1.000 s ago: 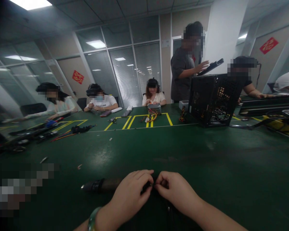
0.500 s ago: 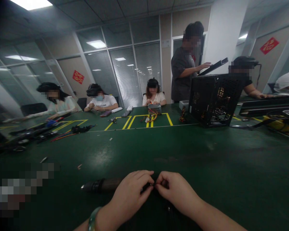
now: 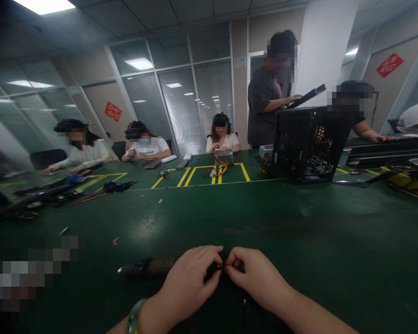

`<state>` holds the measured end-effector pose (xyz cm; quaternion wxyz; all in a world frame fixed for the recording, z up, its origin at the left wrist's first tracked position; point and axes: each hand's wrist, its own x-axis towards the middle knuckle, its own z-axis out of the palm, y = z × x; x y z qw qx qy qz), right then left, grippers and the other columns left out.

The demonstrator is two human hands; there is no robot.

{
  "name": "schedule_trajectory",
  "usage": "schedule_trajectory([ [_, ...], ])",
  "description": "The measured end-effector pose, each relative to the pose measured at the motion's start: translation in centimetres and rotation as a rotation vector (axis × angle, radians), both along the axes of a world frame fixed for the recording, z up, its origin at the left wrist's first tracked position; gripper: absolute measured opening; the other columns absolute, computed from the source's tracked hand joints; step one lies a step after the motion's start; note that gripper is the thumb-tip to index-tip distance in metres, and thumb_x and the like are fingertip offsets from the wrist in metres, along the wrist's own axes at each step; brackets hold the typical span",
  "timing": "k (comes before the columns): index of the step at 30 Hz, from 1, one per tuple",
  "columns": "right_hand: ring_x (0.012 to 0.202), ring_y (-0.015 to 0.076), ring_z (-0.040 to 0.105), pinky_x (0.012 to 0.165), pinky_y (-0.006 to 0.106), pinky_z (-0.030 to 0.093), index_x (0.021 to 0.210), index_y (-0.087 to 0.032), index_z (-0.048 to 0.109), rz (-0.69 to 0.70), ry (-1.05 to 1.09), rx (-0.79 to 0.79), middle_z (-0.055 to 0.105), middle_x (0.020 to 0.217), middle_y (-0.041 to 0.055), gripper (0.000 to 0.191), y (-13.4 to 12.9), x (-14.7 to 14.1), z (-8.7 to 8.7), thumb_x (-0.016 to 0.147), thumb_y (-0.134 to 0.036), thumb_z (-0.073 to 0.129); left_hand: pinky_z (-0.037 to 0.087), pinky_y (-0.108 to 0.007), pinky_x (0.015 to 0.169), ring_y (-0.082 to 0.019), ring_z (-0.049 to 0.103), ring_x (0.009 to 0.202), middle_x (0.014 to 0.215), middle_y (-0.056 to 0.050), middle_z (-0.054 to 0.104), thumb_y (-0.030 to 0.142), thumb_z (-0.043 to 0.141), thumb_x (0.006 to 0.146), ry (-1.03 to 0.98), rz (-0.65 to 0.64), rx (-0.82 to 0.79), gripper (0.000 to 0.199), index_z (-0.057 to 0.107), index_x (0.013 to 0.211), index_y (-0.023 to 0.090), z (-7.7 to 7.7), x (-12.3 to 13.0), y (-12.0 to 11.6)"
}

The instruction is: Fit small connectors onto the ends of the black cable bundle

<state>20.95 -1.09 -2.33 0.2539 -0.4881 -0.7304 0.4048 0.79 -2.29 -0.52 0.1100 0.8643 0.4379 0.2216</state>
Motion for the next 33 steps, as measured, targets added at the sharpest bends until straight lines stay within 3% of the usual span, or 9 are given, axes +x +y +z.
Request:
schedule_trajectory([
  [4, 0.062, 0.0122, 0.056, 0.054, 0.019, 0.038, 0.080, -0.019, 0.063, -0.004, -0.014, 0.023, 0.063, 0.068, -0.0025, 0.009, 0.08, -0.02, -0.11, 0.084, -0.023, 0.057, 0.043, -0.038, 0.097, -0.020, 0.055, 0.111, 0.124, 0.000, 0.058, 0.015, 0.059, 0.080, 0.007, 0.037, 0.013, 0.021, 0.055, 0.099, 0.023, -0.32, 0.09, -0.03],
  [14, 0.063, 0.0125, 0.057, 0.054, 0.019, 0.038, 0.081, -0.019, 0.064, -0.001, -0.019, 0.020, 0.064, 0.070, -0.0026, 0.009, 0.18, 0.06, -0.09, 0.085, -0.024, 0.057, 0.042, -0.040, 0.096, -0.021, 0.054, 0.112, 0.125, 0.000, 0.057, 0.018, 0.058, 0.085, 0.011, 0.000, 0.010, 0.012, 0.055, 0.096, 0.023, -0.09, 0.01, -0.14],
  [21, 0.066, 0.0138, 0.060, 0.056, 0.019, 0.039, 0.082, -0.019, 0.065, 0.001, -0.030, 0.005, 0.066, 0.073, -0.0016, 0.010, -0.04, 0.05, 0.31, 0.086, -0.026, 0.058, 0.042, -0.039, 0.098, -0.022, 0.051, 0.117, 0.133, -0.001, 0.052, 0.014, 0.060, 0.081, 0.038, 0.021, 0.014, 0.023, 0.054, 0.101, 0.023, -0.07, -0.03, -0.24],
  [25, 0.065, 0.0134, 0.059, 0.055, 0.019, 0.039, 0.083, -0.019, 0.065, 0.007, -0.034, 0.004, 0.065, 0.071, -0.0017, 0.011, -0.12, 0.09, 0.56, 0.086, -0.026, 0.057, 0.042, -0.040, 0.098, -0.022, 0.052, 0.116, 0.132, -0.001, 0.053, 0.015, 0.057, 0.084, 0.032, -0.004, 0.015, 0.016, 0.055, 0.097, 0.023, 0.04, -0.10, -0.22],
  [33, 0.062, 0.0123, 0.056, 0.054, 0.019, 0.037, 0.080, -0.018, 0.063, 0.003, -0.026, 0.015, 0.063, 0.068, -0.0025, 0.010, -0.01, -0.03, 0.19, 0.085, -0.024, 0.057, 0.042, -0.040, 0.098, -0.021, 0.052, 0.117, 0.131, -0.001, 0.054, 0.016, 0.059, 0.082, 0.004, 0.012, 0.010, 0.021, 0.054, 0.101, 0.024, 0.09, -0.05, -0.20],
])
